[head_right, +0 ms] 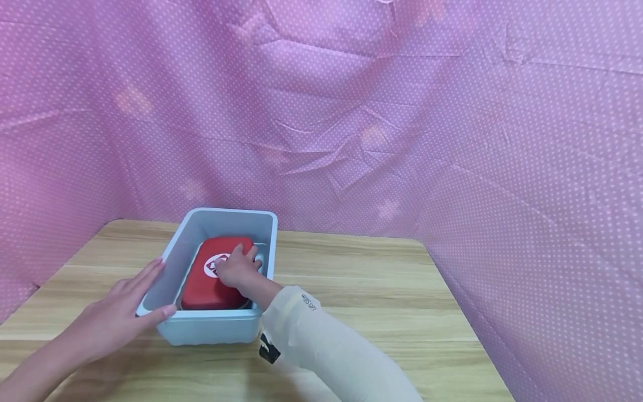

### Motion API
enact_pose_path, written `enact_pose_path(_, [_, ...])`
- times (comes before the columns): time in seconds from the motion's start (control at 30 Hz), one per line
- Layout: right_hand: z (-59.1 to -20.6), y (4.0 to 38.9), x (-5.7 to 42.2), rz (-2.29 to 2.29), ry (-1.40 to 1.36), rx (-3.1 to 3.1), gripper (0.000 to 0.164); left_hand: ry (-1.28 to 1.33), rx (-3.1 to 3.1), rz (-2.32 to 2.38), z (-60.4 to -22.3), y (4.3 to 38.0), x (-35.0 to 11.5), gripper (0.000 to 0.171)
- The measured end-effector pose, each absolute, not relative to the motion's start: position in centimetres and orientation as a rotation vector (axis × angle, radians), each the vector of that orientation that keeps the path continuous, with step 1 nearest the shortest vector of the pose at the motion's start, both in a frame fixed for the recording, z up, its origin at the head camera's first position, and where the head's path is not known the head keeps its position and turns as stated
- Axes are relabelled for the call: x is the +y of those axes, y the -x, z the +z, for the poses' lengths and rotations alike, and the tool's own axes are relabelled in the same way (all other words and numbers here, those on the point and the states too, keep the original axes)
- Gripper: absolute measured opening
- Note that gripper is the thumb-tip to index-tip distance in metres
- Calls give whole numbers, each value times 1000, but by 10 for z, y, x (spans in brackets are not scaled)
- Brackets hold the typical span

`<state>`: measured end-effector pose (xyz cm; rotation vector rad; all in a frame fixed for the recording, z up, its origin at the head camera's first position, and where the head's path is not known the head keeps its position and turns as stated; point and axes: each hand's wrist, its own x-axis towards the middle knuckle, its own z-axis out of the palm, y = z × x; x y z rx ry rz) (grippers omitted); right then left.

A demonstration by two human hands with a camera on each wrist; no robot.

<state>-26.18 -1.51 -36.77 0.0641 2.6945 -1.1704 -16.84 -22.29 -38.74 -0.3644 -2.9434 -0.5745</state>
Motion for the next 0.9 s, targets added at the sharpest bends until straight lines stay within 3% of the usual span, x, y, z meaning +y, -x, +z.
enact_pose_path(0.47, [-354, 254, -9, -1137, 132, 2911, 67, 367, -2950, -604, -384, 167, -226, 98])
enact_pose_path(0.9, [-332, 226, 54, -1267, 414, 2956, 59, 398, -2938, -674, -386, 168, -223, 95])
